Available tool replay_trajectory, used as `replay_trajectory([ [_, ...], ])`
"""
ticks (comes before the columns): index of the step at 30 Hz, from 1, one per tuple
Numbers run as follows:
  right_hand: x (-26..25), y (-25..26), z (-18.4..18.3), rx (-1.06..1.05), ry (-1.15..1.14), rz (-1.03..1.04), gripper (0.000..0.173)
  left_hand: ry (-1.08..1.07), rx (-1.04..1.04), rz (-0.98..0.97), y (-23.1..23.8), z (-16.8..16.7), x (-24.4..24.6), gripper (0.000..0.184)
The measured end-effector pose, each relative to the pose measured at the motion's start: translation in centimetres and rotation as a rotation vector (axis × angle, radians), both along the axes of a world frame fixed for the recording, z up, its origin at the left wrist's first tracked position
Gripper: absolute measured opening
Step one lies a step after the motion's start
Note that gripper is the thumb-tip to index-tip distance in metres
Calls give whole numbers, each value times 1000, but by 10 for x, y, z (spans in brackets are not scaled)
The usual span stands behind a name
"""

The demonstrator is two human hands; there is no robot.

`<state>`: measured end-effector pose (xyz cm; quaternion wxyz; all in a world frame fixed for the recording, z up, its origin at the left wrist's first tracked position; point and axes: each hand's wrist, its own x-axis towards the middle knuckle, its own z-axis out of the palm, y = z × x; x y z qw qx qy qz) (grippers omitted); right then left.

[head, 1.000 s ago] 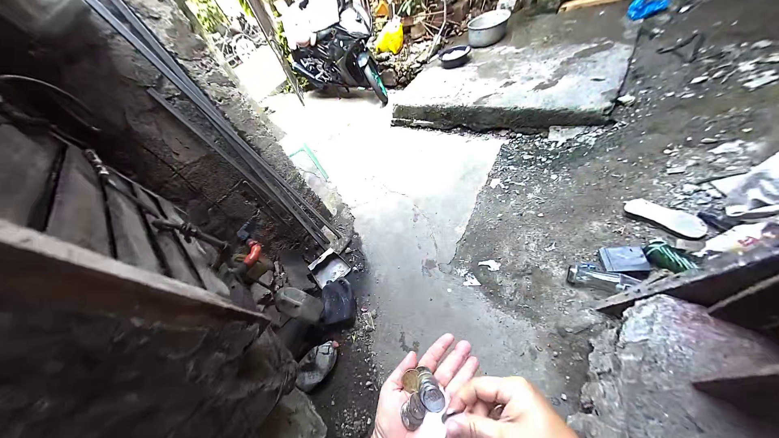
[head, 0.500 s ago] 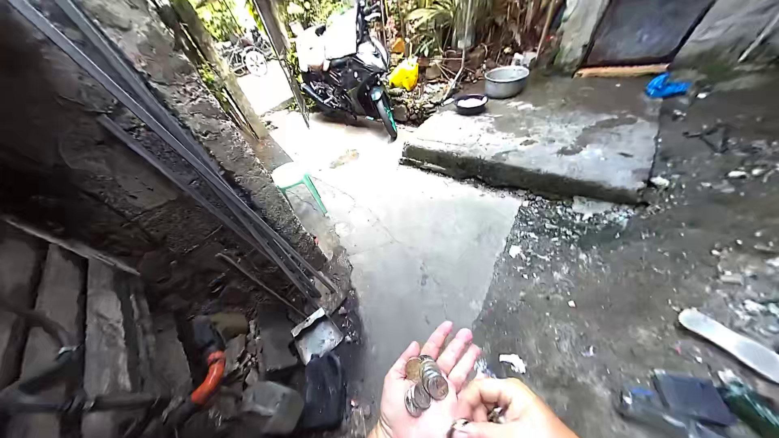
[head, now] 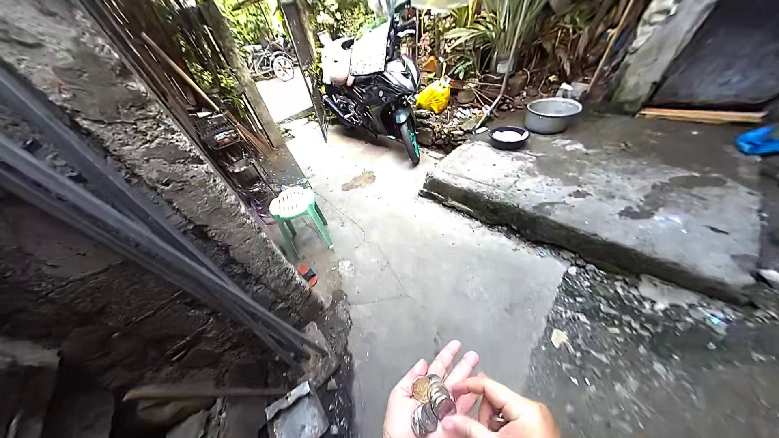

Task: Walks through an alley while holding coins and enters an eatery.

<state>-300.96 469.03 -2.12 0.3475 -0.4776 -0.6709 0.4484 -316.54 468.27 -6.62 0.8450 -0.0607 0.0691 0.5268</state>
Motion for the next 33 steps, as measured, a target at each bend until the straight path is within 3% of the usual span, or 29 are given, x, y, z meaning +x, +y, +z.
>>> replay_trajectory([
  [2, -5, 66, -2, 68, -67, 33, 38, 52, 39, 20, 64, 2, -4, 57],
  [9, -25, 260, 10, 44, -19, 9, 19, 56, 24, 106, 233, 25, -25, 56],
  [11, -32, 310, 7, -48, 36, -2, 15, 57, -18, 130, 274, 28, -36, 56],
  [13, -39, 362, 8, -268, 215, 35, 9, 73, -43, 139, 315, 25, -50, 58],
  [18, -75, 504, -7, -714, 775, 357, 23, 53, 15, 127, 431, 0, -100, 61],
  [20, -103, 562, -8, -783, 791, 401, 29, 41, 14, 124, 486, -4, -126, 62],
  [24, -177, 662, 15, -865, 539, 243, 64, 39, 41, 116, 590, 5, -185, 60],
  [26, -212, 706, 28, -701, 369, 222, 54, 49, 85, 107, 640, 13, -214, 61],
  [28, -241, 742, 30, -351, 165, 247, 24, 17, 99, 117, 683, 13, -239, 59],
  [30, -265, 776, 24, -15, -94, 332, 38, -20, 74, 148, 722, 9, -260, 57],
  [33, -301, 826, 12, 200, -321, 426, 48, -54, 22, 226, 775, -1, -289, 59],
])
